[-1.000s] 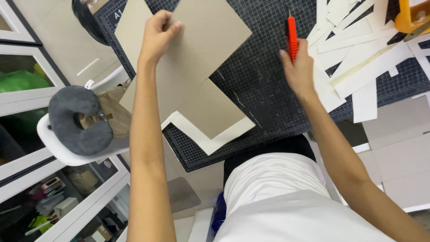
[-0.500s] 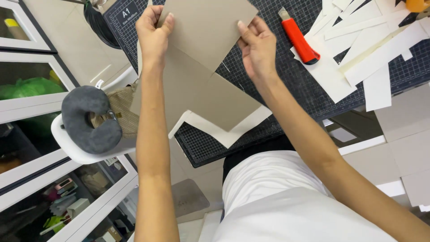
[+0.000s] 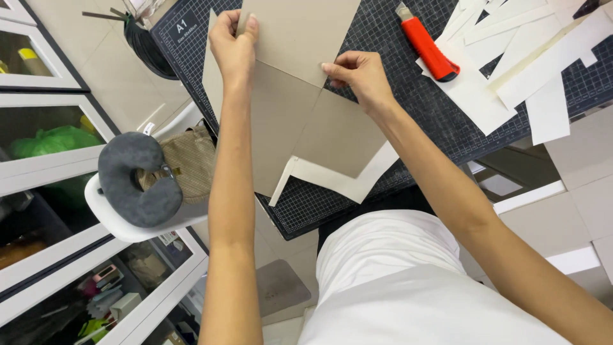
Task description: Cutting a cross-shaped template out of cardboard using a utility knife on a cutting mat.
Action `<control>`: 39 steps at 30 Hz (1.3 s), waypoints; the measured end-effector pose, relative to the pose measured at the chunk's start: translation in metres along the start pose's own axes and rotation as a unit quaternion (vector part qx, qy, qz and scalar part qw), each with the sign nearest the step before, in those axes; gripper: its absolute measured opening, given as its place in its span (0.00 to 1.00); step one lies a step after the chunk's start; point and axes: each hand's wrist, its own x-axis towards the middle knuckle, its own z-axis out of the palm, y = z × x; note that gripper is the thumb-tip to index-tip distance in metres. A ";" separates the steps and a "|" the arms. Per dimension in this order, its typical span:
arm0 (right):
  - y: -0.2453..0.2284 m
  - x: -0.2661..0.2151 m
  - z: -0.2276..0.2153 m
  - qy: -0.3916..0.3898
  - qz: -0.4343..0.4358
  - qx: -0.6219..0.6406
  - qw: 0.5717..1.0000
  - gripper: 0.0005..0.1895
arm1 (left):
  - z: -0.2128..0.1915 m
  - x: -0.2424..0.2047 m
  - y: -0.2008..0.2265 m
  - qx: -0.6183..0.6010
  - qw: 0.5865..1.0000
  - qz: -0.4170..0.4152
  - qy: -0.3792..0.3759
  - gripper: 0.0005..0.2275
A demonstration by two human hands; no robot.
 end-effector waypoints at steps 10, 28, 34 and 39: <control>0.003 0.023 -0.015 -0.025 0.130 -0.028 0.991 0.12 | 0.001 -0.017 -0.007 0.161 0.983 -0.089 -0.006 0.07; -0.015 0.000 -0.091 0.180 -0.081 -0.566 0.800 0.38 | -0.008 -0.090 -0.160 0.335 0.872 -0.267 0.236 0.13; 0.019 -0.008 -0.123 0.139 -0.102 -0.612 0.772 0.29 | -0.004 -0.095 -0.130 0.237 0.958 0.105 -0.125 0.31; 0.033 0.006 -0.039 0.102 -0.061 -0.405 0.907 0.11 | 0.006 -0.046 -0.067 0.370 0.850 -0.012 -0.374 0.51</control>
